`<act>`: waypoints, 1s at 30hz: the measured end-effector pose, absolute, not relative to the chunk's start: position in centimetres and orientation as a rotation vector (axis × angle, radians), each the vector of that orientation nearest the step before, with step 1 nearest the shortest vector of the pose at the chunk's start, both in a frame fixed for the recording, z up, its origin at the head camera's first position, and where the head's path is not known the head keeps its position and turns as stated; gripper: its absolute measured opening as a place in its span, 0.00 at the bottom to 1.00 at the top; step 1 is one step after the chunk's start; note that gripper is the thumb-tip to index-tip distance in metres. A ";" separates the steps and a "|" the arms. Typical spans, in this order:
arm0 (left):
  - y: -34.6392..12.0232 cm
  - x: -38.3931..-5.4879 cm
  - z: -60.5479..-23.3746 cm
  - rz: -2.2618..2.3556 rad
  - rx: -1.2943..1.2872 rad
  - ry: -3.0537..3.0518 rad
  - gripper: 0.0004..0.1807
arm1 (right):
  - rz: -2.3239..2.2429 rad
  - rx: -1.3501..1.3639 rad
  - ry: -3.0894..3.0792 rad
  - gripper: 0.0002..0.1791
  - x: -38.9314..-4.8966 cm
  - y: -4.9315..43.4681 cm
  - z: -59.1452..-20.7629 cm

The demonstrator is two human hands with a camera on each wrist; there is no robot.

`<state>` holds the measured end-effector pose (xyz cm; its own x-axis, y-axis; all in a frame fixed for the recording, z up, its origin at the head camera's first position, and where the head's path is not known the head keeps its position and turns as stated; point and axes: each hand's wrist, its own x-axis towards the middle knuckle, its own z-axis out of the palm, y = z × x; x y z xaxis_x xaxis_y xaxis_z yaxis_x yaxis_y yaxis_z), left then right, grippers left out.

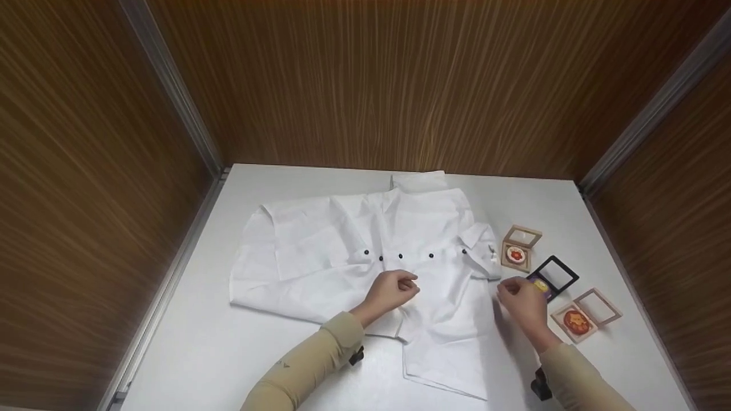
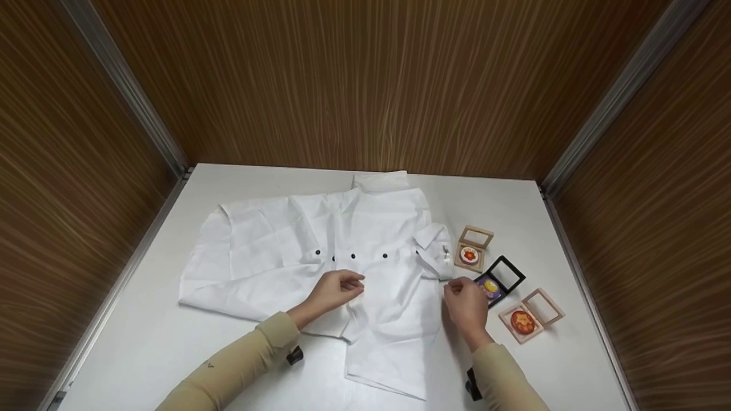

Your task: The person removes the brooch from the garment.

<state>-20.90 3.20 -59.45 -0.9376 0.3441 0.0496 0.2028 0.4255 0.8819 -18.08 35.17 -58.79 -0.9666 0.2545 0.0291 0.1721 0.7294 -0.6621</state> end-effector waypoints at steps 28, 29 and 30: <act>-0.2 -20.5 -60.3 1.521 0.413 2.573 0.14 | 1.126 -0.253 -2.820 0.11 -19.4 32.9 -58.4; -0.4 -20.4 -60.3 1.516 0.415 2.578 0.14 | 1.137 -0.245 -2.819 0.11 -19.4 32.8 -58.4; -0.6 -20.4 -60.4 1.509 0.415 2.585 0.14 | 1.145 -0.242 -2.821 0.11 -19.4 32.6 -58.4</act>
